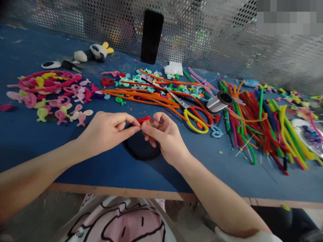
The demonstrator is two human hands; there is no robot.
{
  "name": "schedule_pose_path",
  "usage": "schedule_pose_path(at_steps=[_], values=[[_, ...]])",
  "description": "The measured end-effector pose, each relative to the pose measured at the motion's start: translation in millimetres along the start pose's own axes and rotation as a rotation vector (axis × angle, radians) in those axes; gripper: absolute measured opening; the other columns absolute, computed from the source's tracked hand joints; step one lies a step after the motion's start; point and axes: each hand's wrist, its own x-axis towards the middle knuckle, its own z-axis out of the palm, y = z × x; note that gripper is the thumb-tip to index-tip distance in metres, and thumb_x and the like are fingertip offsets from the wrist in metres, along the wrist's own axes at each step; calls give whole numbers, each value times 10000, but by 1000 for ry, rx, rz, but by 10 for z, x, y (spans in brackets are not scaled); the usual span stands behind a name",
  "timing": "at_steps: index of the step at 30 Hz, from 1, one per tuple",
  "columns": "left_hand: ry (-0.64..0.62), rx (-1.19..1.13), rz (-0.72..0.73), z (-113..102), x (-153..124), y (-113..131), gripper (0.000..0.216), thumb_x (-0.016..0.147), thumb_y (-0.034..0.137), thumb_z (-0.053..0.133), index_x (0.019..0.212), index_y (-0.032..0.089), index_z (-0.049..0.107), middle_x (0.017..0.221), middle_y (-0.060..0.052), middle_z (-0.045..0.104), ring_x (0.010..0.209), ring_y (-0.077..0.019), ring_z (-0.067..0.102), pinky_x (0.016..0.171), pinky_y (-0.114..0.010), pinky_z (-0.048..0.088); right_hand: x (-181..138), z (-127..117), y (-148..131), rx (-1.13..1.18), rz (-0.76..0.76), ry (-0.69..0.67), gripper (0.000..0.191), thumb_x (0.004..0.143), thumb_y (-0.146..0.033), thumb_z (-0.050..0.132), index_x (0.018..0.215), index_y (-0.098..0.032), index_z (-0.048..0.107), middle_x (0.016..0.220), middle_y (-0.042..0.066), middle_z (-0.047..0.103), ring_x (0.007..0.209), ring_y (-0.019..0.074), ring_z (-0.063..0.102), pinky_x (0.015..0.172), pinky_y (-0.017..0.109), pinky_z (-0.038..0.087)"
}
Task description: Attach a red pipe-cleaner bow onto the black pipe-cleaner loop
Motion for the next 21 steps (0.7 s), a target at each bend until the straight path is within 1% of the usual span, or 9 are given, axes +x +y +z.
schedule_pose_path(at_steps=[5, 8, 12, 14, 21], values=[[35, 55, 97, 25, -15, -74, 133, 879, 274, 642, 869, 193, 747, 464, 83, 456, 422, -68, 397, 491, -237, 266, 10, -14, 2, 33, 33, -19, 476, 658, -224, 880, 856, -243, 447, 646, -92, 570, 510, 73, 523, 354, 155, 297], [49, 124, 169, 53, -27, -131, 145, 898, 277, 615, 905, 202, 739, 487, 75, 500, 435, -76, 438, 499, -237, 282, 10, -3, 4, 16, 27, 5, 483, 651, -218, 883, 841, -242, 440, 607, -98, 558, 497, 74, 519, 351, 153, 292], [88, 209, 242, 88, -33, -172, 166, 915, 287, 585, 925, 197, 725, 485, 71, 511, 431, -83, 473, 493, -237, 280, 9, 20, 8, 23, 32, 38, 514, 622, -222, 900, 832, -242, 432, 601, -105, 555, 482, 70, 518, 340, 152, 277], [111, 226, 251, 102, -34, -172, 163, 915, 286, 584, 914, 193, 718, 480, 73, 509, 421, -81, 471, 486, -235, 272, 10, 25, 13, 37, 35, 48, 522, 614, -220, 904, 831, -241, 430, 612, -107, 558, 483, 68, 523, 339, 150, 271], [169, 250, 237, 155, -51, -153, 124, 892, 266, 593, 874, 189, 688, 472, 83, 499, 402, -76, 462, 475, -226, 258, 13, 24, 33, 75, 53, 62, 498, 651, -243, 889, 845, -241, 431, 644, -102, 586, 486, 62, 530, 348, 149, 283]])
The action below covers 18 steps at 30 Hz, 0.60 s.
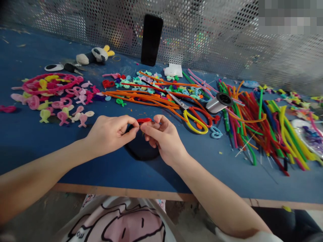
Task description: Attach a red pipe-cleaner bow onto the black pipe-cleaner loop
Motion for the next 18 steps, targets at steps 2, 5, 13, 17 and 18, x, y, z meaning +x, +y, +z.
schedule_pose_path(at_steps=[2, 5, 13, 17, 18], values=[[16, 8, -9, 12, -7, 14, 120, 887, 264, 590, 863, 188, 680, 473, 82, 501, 401, -76, 457, 474, -225, 256, 0, 7, 4, 9, 2, 7, 504, 643, -232, 892, 844, -242, 430, 630, -107, 577, 479, 59, 520, 347, 146, 278], [32, 6, -36, 32, -14, 40, 107, 871, 251, 588, 834, 184, 662, 477, 80, 503, 400, -76, 446, 474, -224, 253, -3, 21, 12, 12, -5, 17, 513, 630, -221, 895, 839, -244, 427, 603, -115, 560, 465, 57, 502, 345, 144, 274], [59, -12, -119, 79, -17, 90, 84, 831, 239, 578, 786, 182, 621, 480, 74, 485, 429, -82, 457, 488, -222, 264, -21, 53, 42, 5, -19, 64, 548, 602, -221, 904, 838, -248, 410, 563, -127, 533, 456, 57, 494, 349, 139, 266], [34, -104, -167, 36, 3, 109, 61, 804, 215, 592, 755, 182, 607, 472, 89, 444, 420, -67, 409, 496, -217, 284, -21, 52, 42, -2, -8, 52, 537, 614, -246, 901, 847, -249, 417, 572, -114, 559, 457, 59, 486, 355, 146, 270], [24, -136, -175, 21, 11, 113, 58, 799, 207, 595, 747, 180, 602, 472, 93, 431, 421, -63, 398, 500, -215, 292, -21, 52, 38, -8, 2, 45, 537, 613, -251, 901, 851, -249, 420, 575, -109, 571, 455, 59, 481, 355, 148, 270]])
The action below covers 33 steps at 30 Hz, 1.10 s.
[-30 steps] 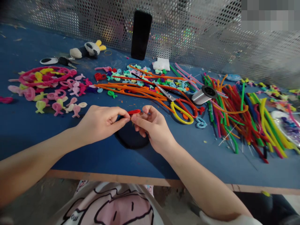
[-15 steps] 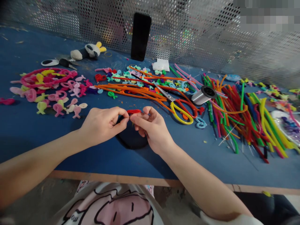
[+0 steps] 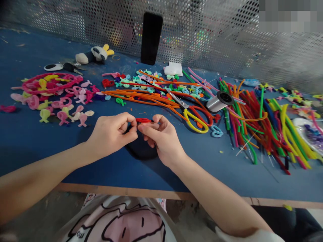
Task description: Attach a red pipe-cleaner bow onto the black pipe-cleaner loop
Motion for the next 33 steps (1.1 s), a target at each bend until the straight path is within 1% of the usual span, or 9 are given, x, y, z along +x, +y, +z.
schedule_pose_path(at_steps=[3, 7, 12, 14, 17, 21, 23, 28, 33], values=[[-46, -101, -27, -43, 25, 19, 59, 789, 183, 595, 731, 174, 593, 472, 103, 392, 427, -53, 375, 512, -208, 312, -4, 3, -20, -22, 18, -9, 543, 608, -276, 904, 867, -251, 428, 583, -96, 600, 442, 59, 465, 354, 154, 256], [-126, -227, -96, -84, 57, 36, 63, 785, 167, 583, 724, 168, 600, 476, 106, 360, 441, -53, 363, 513, -206, 320, -13, 4, -38, -34, 13, -12, 549, 595, -291, 907, 877, -255, 437, 567, -92, 603, 450, 71, 474, 359, 159, 253], [-183, -274, -145, -104, 72, 45, 70, 793, 183, 587, 731, 170, 617, 474, 101, 356, 451, -63, 357, 500, -214, 312, -6, -22, -35, -17, 40, -32, 493, 621, -257, 887, 871, -254, 462, 535, -91, 584, 432, 72, 444, 365, 170, 246], [-186, -263, -144, -111, 69, 48, 68, 811, 199, 593, 757, 172, 625, 472, 102, 354, 448, -66, 355, 494, -215, 307, 0, -28, -40, 3, 64, -33, 471, 622, -244, 882, 862, -252, 477, 531, -96, 563, 421, 67, 425, 365, 175, 235], [-165, -242, -121, -122, 59, 50, 44, 820, 198, 603, 818, 171, 637, 473, 107, 343, 438, -65, 350, 488, -216, 297, 8, -24, -61, 44, 88, -23, 462, 598, -217, 883, 828, -246, 483, 546, -98, 541, 447, 71, 446, 367, 176, 228], [-152, -240, -96, -130, 43, 49, 107, 838, 200, 603, 916, 166, 667, 468, 111, 329, 426, -66, 338, 479, -221, 283, 12, -21, -77, 69, 92, -31, 440, 600, -188, 868, 789, -239, 474, 557, -98, 529, 465, 68, 453, 372, 176, 231], [-146, -247, -102, -128, 39, 46, 125, 855, 206, 595, 929, 165, 688, 467, 105, 325, 428, -66, 330, 471, -224, 272, 13, -24, -73, 64, 84, -43, 420, 618, -193, 859, 784, -239, 476, 536, -99, 517, 461, 70, 446, 373, 177, 226], [-126, -303, -170, -116, 53, 28, 141, 869, 246, 616, 889, 160, 725, 472, 87, 337, 445, -69, 320, 455, -232, 247, 12, -17, -69, 69, 86, -36, 446, 598, -208, 877, 781, -238, 472, 569, -97, 533, 468, 66, 454, 372, 178, 220], [-173, -410, -273, -127, 87, 18, 202, 869, 319, 639, 840, 152, 749, 445, 80, 343, 429, -67, 286, 436, -238, 232, 12, -24, -71, 76, 87, -39, 452, 604, -203, 880, 801, -241, 475, 572, -100, 533, 462, 63, 445, 367, 176, 216]])
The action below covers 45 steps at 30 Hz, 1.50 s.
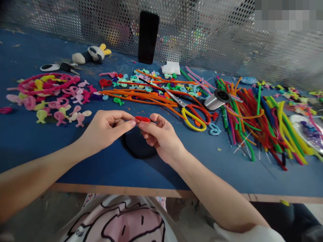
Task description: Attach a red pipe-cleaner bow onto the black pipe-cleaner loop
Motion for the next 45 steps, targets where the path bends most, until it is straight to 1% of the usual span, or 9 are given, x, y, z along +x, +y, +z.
schedule_pose_path(at_steps=[8, 12, 15, 22, 30, 34, 38, 41, 45], values=[[-4, -119, -110, 7, 19, -36, 204, 811, 338, 696, 736, 157, 755, 446, 75, 314, 430, -56, 234, 409, -233, 170, -6, 2, 24, -72, -67, 37, 501, 601, -252, 899, 826, -253, 451, 553, -102, 540, 469, 76, 466, 368, 174, 223], [-42, -235, -200, 21, 37, -103, 200, 799, 345, 708, 733, 160, 747, 452, 68, 355, 423, -55, 255, 398, -227, 169, -11, 9, 23, -72, -50, 32, 492, 612, -242, 895, 822, -251, 451, 532, -105, 519, 468, 74, 459, 374, 173, 224], [-52, -268, -211, 25, 43, -122, 191, 801, 341, 707, 748, 163, 752, 454, 65, 364, 425, -58, 263, 398, -227, 170, -11, 8, 18, -30, -17, 10, 473, 615, -210, 889, 814, -246, 461, 549, -102, 527, 471, 67, 449, 376, 175, 220], [14, -136, -82, 18, 28, -80, 191, 818, 342, 700, 789, 173, 784, 458, 73, 308, 442, -61, 234, 416, -239, 168, -2, 12, 17, 52, 6, -4, 440, 598, -205, 889, 779, -227, 489, 701, -80, 626, 497, 49, 451, 383, 189, 228], [82, 62, 92, 12, 12, -57, 180, 865, 332, 693, 878, 198, 811, 434, 75, 354, 435, -69, 293, 432, -240, 240, 11, 6, -9, 124, 99, -10, 389, 604, -216, 892, 749, -206, 531, 712, -79, 601, 507, 33, 451, 371, 177, 230], [155, 156, 222, 14, -7, -79, 137, 864, 307, 721, 934, 228, 809, 465, 67, 518, 439, -71, 414, 462, -222, 326, 0, 7, -21, 170, 164, -9, 395, 575, -174, 900, 770, -202, 558, 659, -94, 550, 498, 26, 450, 365, 165, 223], [122, 186, 355, -9, -13, -124, 126, 898, 285, 691, 942, 243, 801, 755, 6, 767, 628, -114, 667, 597, -211, 483, -8, -5, -12, 188, 194, -22, 386, 583, -191, 901, 786, -210, 573, 668, -88, 569, 500, 31, 465, 361, 165, 227], [108, 211, 435, -24, -9, -161, 146, 928, 278, 655, 972, 245, 790, 906, -14, 802, 784, -146, 739, 703, -221, 537, -14, -8, -4, 215, 219, -39, 382, 597, -166, 898, 791, -204, 570, 667, -87, 563, 503, 26, 466, 360, 151, 230], [144, 321, 503, -35, -9, -164, 142, 934, 295, 647, 958, 254, 781, 850, 2, 799, 757, -133, 736, 682, -210, 521, -18, -1, -3, 264, 241, -44, 386, 611, -151, 899, 794, -199, 561, 663, -93, 556, 495, 16, 460, 355, 132, 232]])
